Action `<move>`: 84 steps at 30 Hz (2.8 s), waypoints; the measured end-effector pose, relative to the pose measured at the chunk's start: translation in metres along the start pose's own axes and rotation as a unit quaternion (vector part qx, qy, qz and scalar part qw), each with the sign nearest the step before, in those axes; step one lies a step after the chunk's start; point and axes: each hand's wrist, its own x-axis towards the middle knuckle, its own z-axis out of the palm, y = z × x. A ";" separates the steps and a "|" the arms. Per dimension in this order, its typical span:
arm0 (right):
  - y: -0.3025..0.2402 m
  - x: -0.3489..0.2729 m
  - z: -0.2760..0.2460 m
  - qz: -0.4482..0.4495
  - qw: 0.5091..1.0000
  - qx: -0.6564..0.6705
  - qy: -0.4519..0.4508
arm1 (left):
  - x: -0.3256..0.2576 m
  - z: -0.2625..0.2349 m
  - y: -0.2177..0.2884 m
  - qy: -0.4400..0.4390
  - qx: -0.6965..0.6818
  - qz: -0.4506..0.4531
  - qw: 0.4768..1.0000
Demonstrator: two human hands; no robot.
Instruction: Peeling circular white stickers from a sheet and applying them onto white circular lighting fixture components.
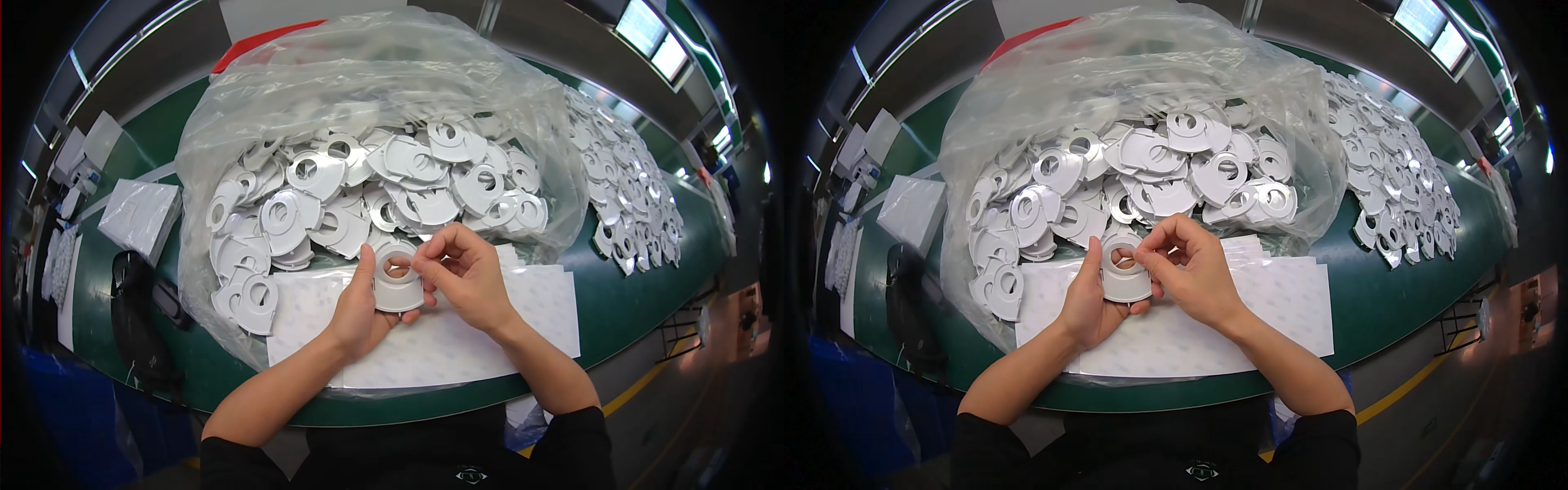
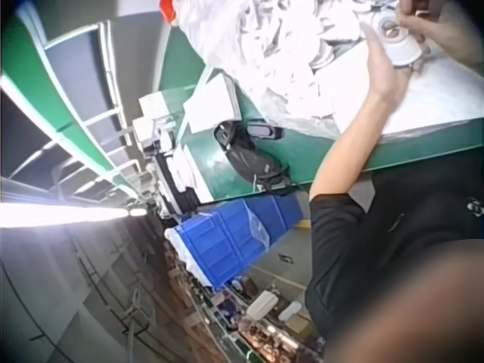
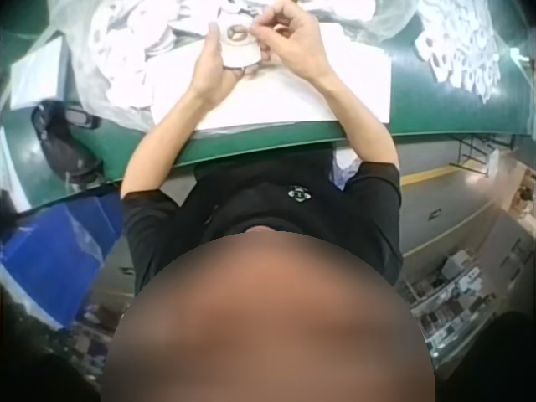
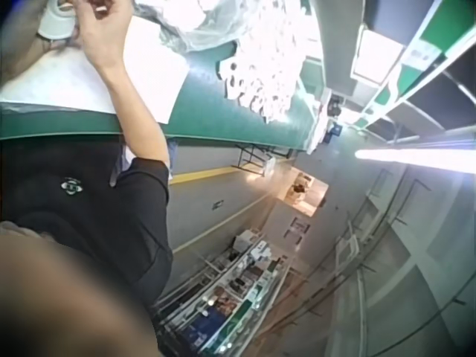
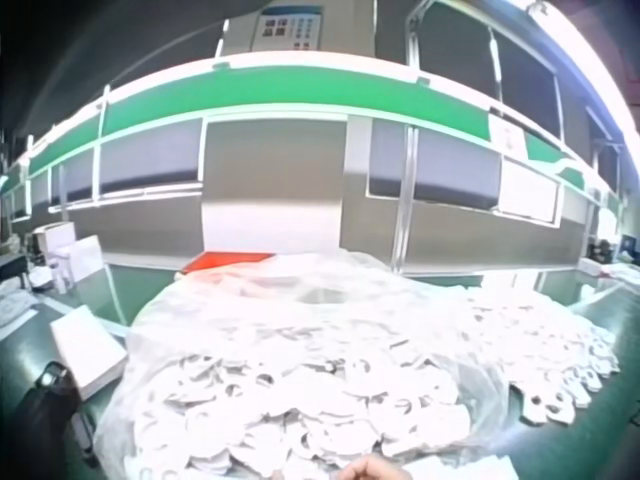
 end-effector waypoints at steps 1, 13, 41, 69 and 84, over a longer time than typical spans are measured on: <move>0.000 0.000 0.000 -0.001 1.000 -0.001 0.000 | 0.000 0.000 0.000 0.004 0.002 -0.001 1.000; -0.004 0.000 -0.002 0.017 1.000 -0.014 -0.017 | 0.000 0.001 0.000 0.005 0.004 -0.005 1.000; 0.002 0.001 -0.002 -0.233 0.928 -0.289 0.036 | -0.003 0.002 0.002 0.029 0.053 0.009 0.998; -0.013 0.002 -0.005 0.064 0.981 -0.174 0.061 | 0.000 0.003 -0.007 -0.041 0.178 0.024 0.983; -0.010 -0.006 0.006 -0.064 0.896 -0.425 0.115 | -0.004 0.008 -0.005 -0.040 0.174 -0.003 0.984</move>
